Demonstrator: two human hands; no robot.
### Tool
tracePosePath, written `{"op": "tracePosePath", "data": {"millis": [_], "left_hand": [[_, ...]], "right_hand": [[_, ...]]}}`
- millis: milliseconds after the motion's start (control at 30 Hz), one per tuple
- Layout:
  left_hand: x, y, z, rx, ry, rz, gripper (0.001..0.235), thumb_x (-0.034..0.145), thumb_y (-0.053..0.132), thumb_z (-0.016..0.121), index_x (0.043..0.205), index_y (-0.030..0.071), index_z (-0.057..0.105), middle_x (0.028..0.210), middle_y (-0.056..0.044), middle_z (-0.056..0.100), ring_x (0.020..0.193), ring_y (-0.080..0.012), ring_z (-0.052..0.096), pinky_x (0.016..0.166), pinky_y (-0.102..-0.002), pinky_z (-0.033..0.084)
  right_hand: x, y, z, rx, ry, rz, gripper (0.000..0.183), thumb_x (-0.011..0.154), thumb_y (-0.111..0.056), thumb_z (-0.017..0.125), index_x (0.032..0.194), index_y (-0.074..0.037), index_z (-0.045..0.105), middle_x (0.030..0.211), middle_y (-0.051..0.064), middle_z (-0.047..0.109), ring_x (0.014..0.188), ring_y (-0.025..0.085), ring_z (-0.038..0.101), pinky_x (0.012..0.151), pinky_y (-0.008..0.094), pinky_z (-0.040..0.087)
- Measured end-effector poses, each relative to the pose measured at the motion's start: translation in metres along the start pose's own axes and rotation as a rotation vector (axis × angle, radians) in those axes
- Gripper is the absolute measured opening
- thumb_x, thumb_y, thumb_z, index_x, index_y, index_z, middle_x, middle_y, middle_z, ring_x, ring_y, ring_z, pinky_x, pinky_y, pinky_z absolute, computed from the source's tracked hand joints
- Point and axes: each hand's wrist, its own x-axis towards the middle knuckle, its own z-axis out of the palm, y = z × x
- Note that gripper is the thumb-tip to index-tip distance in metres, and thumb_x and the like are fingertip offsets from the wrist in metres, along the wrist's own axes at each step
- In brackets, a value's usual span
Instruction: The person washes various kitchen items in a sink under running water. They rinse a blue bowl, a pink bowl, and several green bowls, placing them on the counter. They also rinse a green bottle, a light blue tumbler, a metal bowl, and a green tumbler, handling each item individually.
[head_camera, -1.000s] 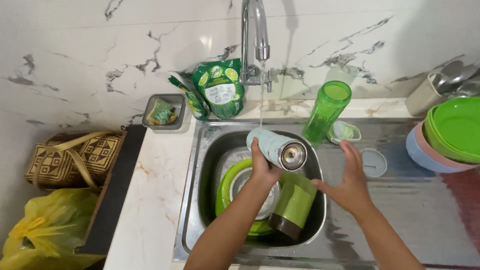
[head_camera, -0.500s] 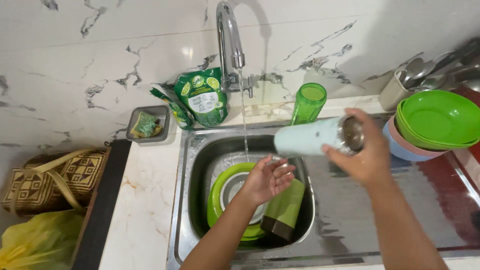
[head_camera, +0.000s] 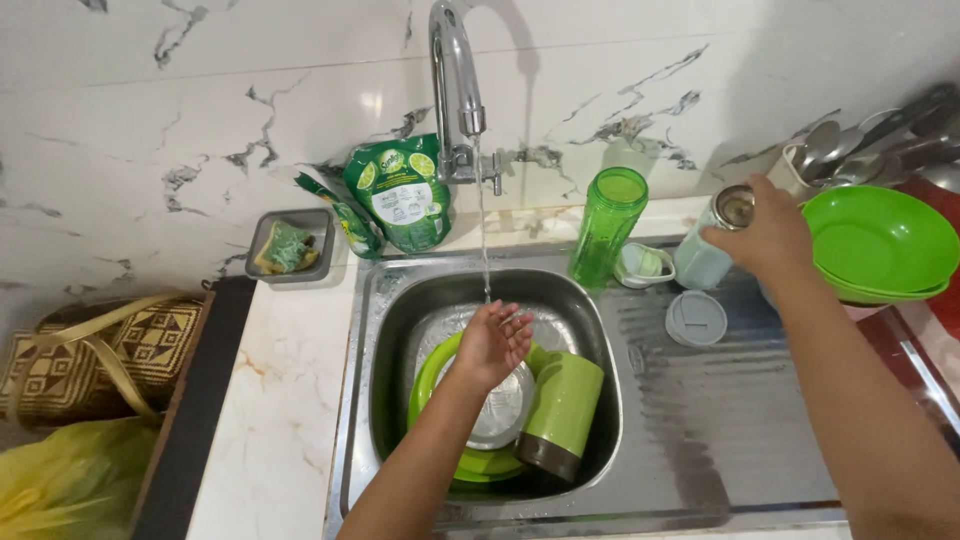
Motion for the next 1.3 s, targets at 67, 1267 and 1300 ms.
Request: {"op": "tracePosePath", "data": {"millis": [67, 1267, 1300], "left_hand": [[0.001, 0.015, 0.005, -0.009, -0.017, 0.019, 0.029, 0.094, 0.032, 0.059, 0.112, 0.01, 0.06, 0.1, -0.012, 0.067, 0.079, -0.0216, 0.063, 0.07, -0.032, 0.053], [-0.003, 0.07, -0.029, 0.467, 0.105, 0.315, 0.053, 0.103, 0.04, 0.05, 0.151, 0.018, 0.05, 0.152, -0.013, 0.052, 0.138, -0.0314, 0.052, 0.112, -0.049, 0.045], [-0.003, 0.07, -0.047, 0.437, 0.15, 0.312, 0.049, 0.103, 0.039, 0.052, 0.147, 0.018, 0.053, 0.147, -0.013, 0.058, 0.132, -0.0312, 0.056, 0.11, -0.049, 0.047]], "right_hand": [[0.004, 0.008, 0.01, 0.044, -0.019, -0.007, 0.086, 0.066, -0.028, 0.086, 0.14, 0.004, 0.056, 0.119, 0.031, 0.062, 0.104, 0.047, 0.061, 0.087, 0.051, 0.049], [-0.141, -0.153, 0.282, -0.033, -0.822, -0.424, 0.056, 0.085, -0.051, 0.067, 0.134, -0.024, 0.063, 0.123, 0.012, 0.07, 0.118, 0.035, 0.067, 0.096, 0.053, 0.053], [-0.141, -0.15, 0.308, -0.099, -0.891, -0.371, 0.056, 0.082, -0.053, 0.067, 0.13, -0.024, 0.066, 0.12, 0.012, 0.071, 0.115, 0.034, 0.069, 0.091, 0.053, 0.055]]}}
